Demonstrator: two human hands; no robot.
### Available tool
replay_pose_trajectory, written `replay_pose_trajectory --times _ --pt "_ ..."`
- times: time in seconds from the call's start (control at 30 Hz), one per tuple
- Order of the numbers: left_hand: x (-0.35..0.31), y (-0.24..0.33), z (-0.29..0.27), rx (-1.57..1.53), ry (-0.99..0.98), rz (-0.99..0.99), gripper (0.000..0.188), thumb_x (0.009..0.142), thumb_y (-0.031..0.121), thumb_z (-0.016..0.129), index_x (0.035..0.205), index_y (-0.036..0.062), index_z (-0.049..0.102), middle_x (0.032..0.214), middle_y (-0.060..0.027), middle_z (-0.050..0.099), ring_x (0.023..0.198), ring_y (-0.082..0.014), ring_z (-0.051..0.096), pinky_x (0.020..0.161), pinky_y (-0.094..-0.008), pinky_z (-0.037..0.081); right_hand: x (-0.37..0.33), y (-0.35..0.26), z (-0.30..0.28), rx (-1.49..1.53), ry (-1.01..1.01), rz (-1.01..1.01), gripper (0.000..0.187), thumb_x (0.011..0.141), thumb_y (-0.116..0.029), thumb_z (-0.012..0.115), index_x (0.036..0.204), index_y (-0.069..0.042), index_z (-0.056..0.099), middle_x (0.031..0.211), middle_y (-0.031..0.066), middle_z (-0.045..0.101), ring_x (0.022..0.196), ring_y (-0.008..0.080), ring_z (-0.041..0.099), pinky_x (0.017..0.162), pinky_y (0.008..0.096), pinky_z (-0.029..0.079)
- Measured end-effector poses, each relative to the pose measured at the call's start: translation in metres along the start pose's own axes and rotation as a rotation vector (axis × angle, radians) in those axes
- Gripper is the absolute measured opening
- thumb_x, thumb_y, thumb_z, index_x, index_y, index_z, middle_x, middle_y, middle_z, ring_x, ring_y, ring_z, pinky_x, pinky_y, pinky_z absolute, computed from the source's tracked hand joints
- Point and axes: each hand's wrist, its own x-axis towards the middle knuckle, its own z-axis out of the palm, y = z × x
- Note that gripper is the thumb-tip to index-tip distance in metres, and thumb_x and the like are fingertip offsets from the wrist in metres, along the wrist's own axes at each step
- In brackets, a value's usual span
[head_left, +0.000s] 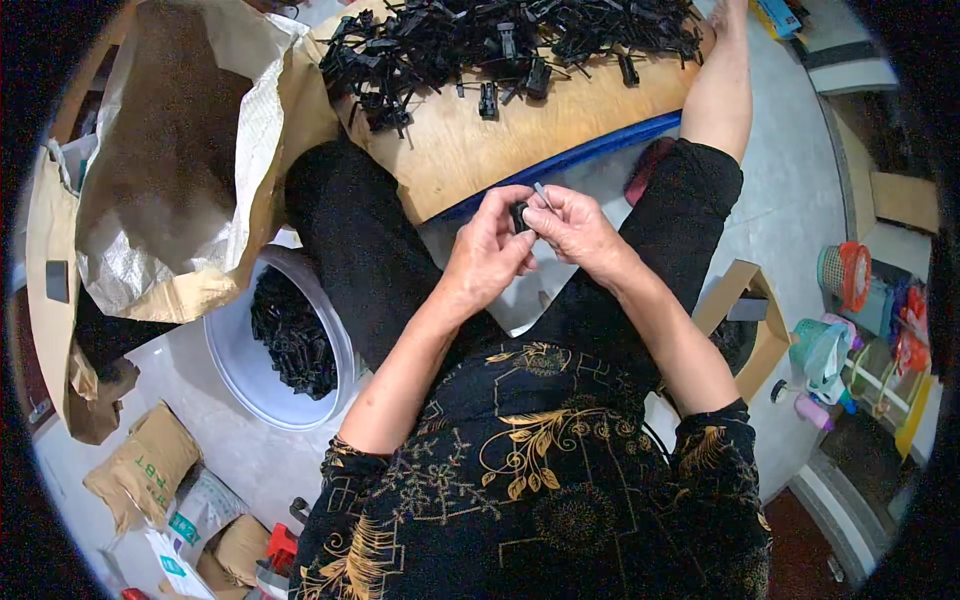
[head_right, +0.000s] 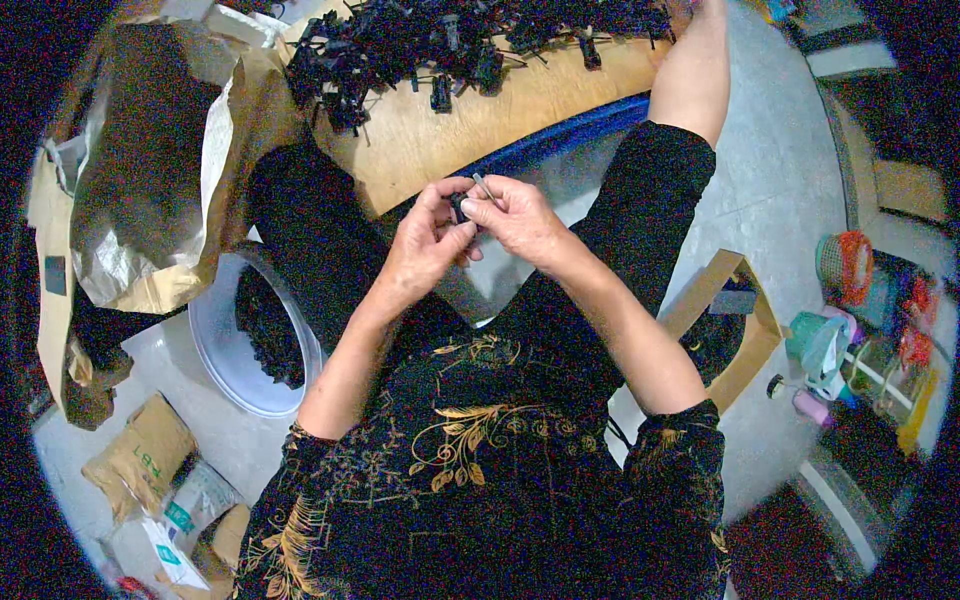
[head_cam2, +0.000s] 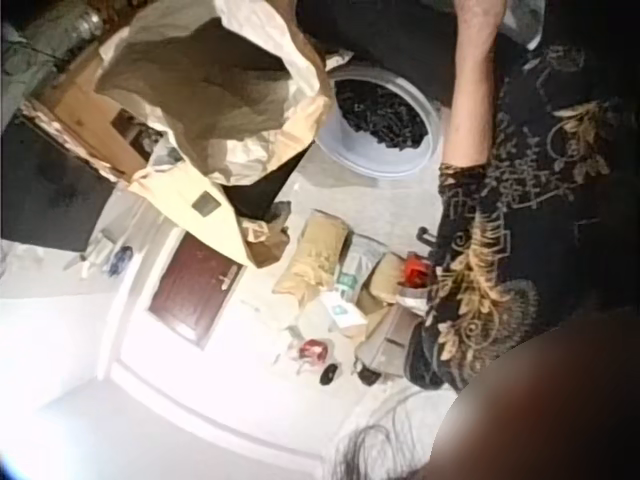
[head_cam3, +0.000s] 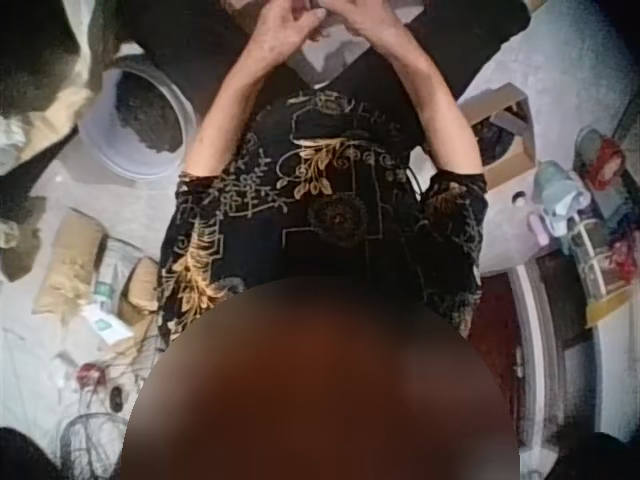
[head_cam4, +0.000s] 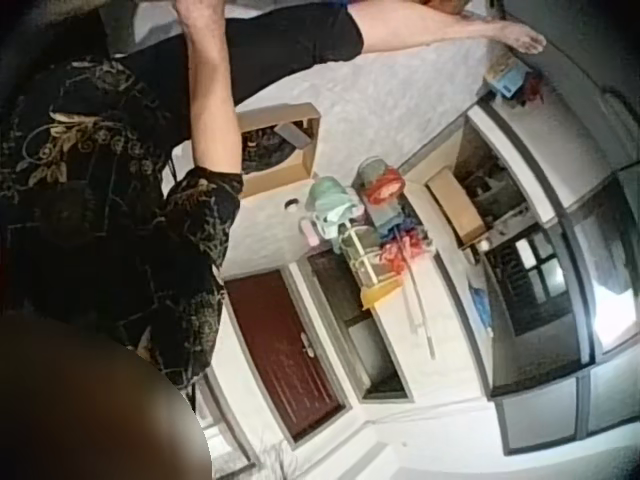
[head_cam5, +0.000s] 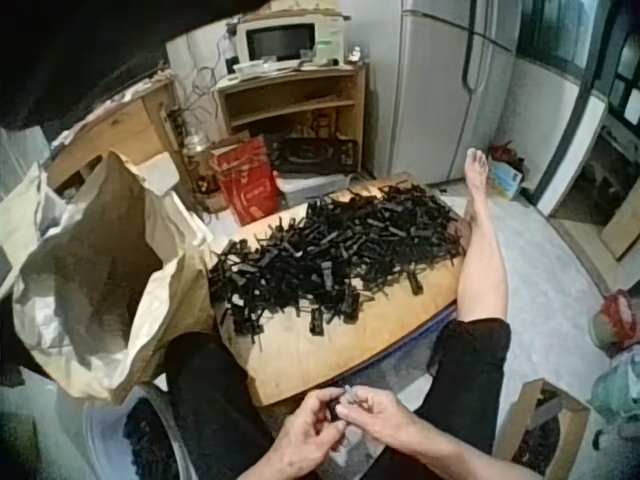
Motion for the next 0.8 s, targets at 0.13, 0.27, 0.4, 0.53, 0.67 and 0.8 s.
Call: replay_pose_trajectory --times 0.13,0.27,0.4,0.53,0.67,0.8 --pt "0.006 -0.006 -0.006 -0.105 0.030 0.007 0.034 0.085 -0.001 0.051 0.116 0.0037 0.038 0.075 -0.0042 0.054 0.060 -0.0092 0.056 0.049 -0.0220 0.046 -0.001 0.000 0.001 -0.201 -0.017 -0.055 0.022 0.094 -0.021 0.042 0.085 -0.003 0.049 0.068 0.0014 0.051 0.064 0.0093 0.051 0.059 0.0256 0.043" --pt "0.011 -0.008 -0.010 -0.098 0.022 -0.020 0.028 0.086 -0.001 0.050 0.111 0.0035 0.038 0.073 -0.0049 0.053 0.060 -0.0099 0.057 0.050 -0.0223 0.047 0.004 0.008 0.002 -0.314 -0.007 -0.093 0.020 0.094 -0.019 0.041 0.086 -0.002 0.048 0.068 0.0025 0.052 0.063 0.0095 0.050 0.060 0.0255 0.043" --pt "0.012 -0.014 -0.014 -0.110 0.064 -0.021 0.023 0.086 -0.001 0.051 0.105 0.0036 0.039 0.072 -0.0053 0.054 0.057 -0.0102 0.057 0.049 -0.0224 0.047 0.010 0.004 0.007 -0.327 -0.033 -0.054 0.018 0.094 -0.017 0.040 0.089 -0.002 0.048 0.071 0.0019 0.052 0.066 0.0084 0.050 0.060 0.0243 0.043" --pt "0.012 -0.012 -0.017 -0.131 0.073 -0.074 0.021 0.086 -0.001 0.050 0.103 0.0046 0.038 0.077 -0.0062 0.054 0.064 -0.0116 0.057 0.053 -0.0221 0.047 0.015 0.001 0.009 -0.388 -0.054 -0.019 0.018 0.095 -0.016 0.039 0.091 -0.001 0.048 0.073 0.0018 0.053 0.069 0.0080 0.052 0.063 0.0239 0.044" --pt "0.010 -0.011 -0.017 0.071 0.191 -0.006 0.024 0.085 -0.001 0.051 0.104 0.0055 0.039 0.071 -0.0052 0.055 0.060 -0.0109 0.056 0.051 -0.0242 0.047 0.024 -0.003 0.015 -0.453 -0.049 -0.040 0.017 0.094 -0.015 0.040 0.091 -0.001 0.048 0.072 0.0024 0.053 0.067 0.0092 0.051 0.062 0.0243 0.043" --pt "0.015 -0.016 -0.020 0.312 0.411 0.136 0.029 0.080 -0.003 0.053 0.105 0.0034 0.039 0.072 -0.0146 0.057 0.063 -0.0224 0.062 0.055 -0.0334 0.047 0.038 -0.008 0.026 -0.553 0.005 -0.094 0.016 0.093 -0.015 0.042 0.092 -0.001 0.050 0.072 0.0041 0.053 0.066 0.0116 0.052 0.061 0.0252 0.043"
